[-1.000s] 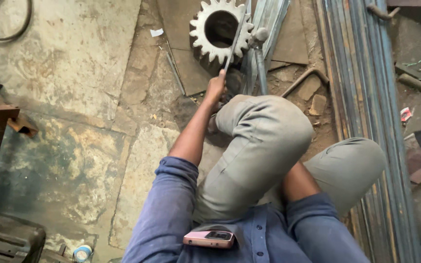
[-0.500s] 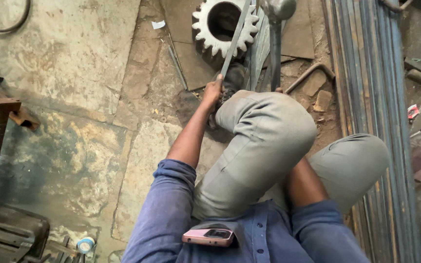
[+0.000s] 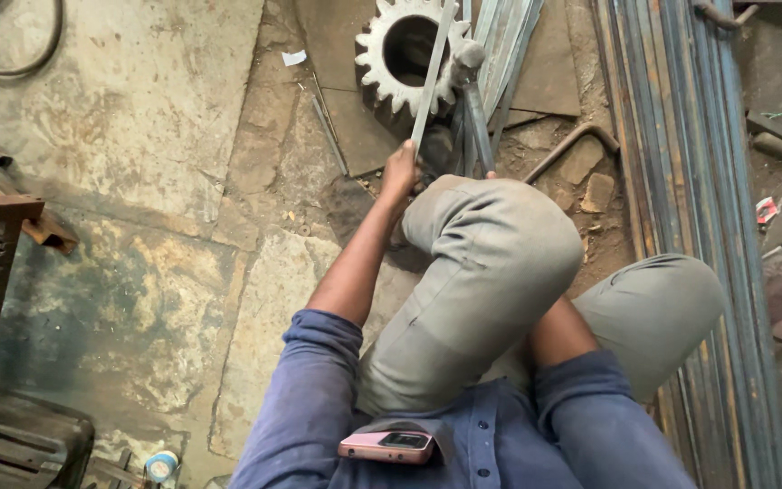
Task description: The person sits on the floor of a workshop and repeatedly strikes a metal rod with a hammer. The rod is positioned against a large white gear-like object used as a makeshift anvil. The person adjusts the rod's position between strikes to work on different sections.
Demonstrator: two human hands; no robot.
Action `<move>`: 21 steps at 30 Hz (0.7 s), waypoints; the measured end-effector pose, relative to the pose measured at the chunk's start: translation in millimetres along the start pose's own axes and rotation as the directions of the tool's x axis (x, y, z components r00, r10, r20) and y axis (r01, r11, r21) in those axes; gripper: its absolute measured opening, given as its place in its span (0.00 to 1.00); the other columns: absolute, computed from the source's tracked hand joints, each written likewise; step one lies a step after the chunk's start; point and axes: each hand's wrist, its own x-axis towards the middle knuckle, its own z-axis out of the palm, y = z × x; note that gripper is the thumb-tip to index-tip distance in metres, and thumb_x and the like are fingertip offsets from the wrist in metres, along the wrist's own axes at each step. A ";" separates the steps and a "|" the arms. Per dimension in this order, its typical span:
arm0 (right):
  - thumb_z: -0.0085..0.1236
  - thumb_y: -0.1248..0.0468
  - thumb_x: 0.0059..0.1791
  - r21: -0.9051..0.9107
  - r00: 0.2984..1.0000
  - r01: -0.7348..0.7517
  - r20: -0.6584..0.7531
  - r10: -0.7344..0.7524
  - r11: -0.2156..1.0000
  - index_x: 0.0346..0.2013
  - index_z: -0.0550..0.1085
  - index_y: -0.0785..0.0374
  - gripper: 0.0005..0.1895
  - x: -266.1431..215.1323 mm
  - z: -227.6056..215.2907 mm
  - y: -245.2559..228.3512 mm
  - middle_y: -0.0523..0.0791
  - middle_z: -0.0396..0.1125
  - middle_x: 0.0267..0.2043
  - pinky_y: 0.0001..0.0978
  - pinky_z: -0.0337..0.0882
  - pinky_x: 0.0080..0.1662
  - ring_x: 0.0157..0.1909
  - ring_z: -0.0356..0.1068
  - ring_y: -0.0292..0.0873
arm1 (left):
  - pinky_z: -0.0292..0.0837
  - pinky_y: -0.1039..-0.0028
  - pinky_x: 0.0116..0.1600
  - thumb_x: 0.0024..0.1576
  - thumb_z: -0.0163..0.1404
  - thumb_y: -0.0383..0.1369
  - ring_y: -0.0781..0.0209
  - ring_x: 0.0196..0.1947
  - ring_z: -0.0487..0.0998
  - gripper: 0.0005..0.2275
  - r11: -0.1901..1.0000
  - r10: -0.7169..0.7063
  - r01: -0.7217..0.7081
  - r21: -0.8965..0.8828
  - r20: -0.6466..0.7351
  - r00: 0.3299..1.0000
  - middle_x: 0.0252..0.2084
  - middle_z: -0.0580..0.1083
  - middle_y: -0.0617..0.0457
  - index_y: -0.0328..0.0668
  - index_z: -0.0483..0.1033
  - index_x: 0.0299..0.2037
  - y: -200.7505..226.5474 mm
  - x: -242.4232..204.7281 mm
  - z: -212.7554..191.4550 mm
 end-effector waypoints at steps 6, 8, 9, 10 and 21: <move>0.49 0.39 0.56 0.016 1.000 -0.024 0.020 0.024 1.000 0.17 0.64 0.59 0.33 -7.5 -13.0 -1.6 0.39 0.55 0.17 0.38 0.56 0.26 0.21 0.53 0.35 | 0.62 0.75 0.23 0.67 0.37 0.40 0.65 0.21 0.73 0.14 0.921 -0.076 0.204 -0.331 0.361 0.929 0.27 0.75 0.54 0.42 0.74 0.45 142.6 -9.4 46.2; 0.49 0.40 0.56 0.018 0.999 -0.030 0.025 0.029 0.999 0.17 0.64 0.59 0.33 -6.4 -17.3 -4.5 0.39 0.55 0.17 0.38 0.56 0.26 0.21 0.53 0.35 | 0.66 0.74 0.28 0.68 0.38 0.41 0.64 0.24 0.74 0.14 0.896 0.025 0.163 -0.414 0.412 0.911 0.29 0.76 0.54 0.42 0.74 0.46 172.0 -6.6 66.6; 0.49 0.40 0.57 0.020 0.999 -0.036 0.024 0.036 0.999 0.17 0.64 0.59 0.33 -5.9 -20.1 -5.1 0.39 0.55 0.17 0.38 0.56 0.26 0.21 0.52 0.35 | 0.68 0.74 0.31 0.69 0.39 0.42 0.64 0.26 0.74 0.15 0.878 0.075 0.146 -0.455 0.433 0.898 0.30 0.76 0.53 0.42 0.74 0.47 179.3 -4.2 74.1; 0.49 0.40 0.57 0.022 0.999 -0.039 0.027 0.038 0.999 0.17 0.64 0.59 0.33 -3.5 -21.2 -6.1 0.39 0.55 0.17 0.39 0.56 0.26 0.21 0.52 0.35 | 0.69 0.72 0.33 0.68 0.39 0.43 0.63 0.27 0.75 0.14 0.848 0.061 0.190 -0.495 0.448 0.892 0.31 0.76 0.53 0.43 0.73 0.46 184.8 0.1 79.5; 0.48 0.40 0.57 0.030 0.997 -0.052 0.056 0.051 0.998 0.16 0.64 0.58 0.33 5.7 -19.1 -4.1 0.39 0.55 0.16 0.39 0.55 0.25 0.21 0.52 0.35 | 0.72 0.68 0.42 0.69 0.37 0.50 0.58 0.37 0.79 0.16 0.681 0.306 0.309 -0.664 0.641 0.704 0.42 0.78 0.48 0.48 0.67 0.46 192.8 31.2 102.4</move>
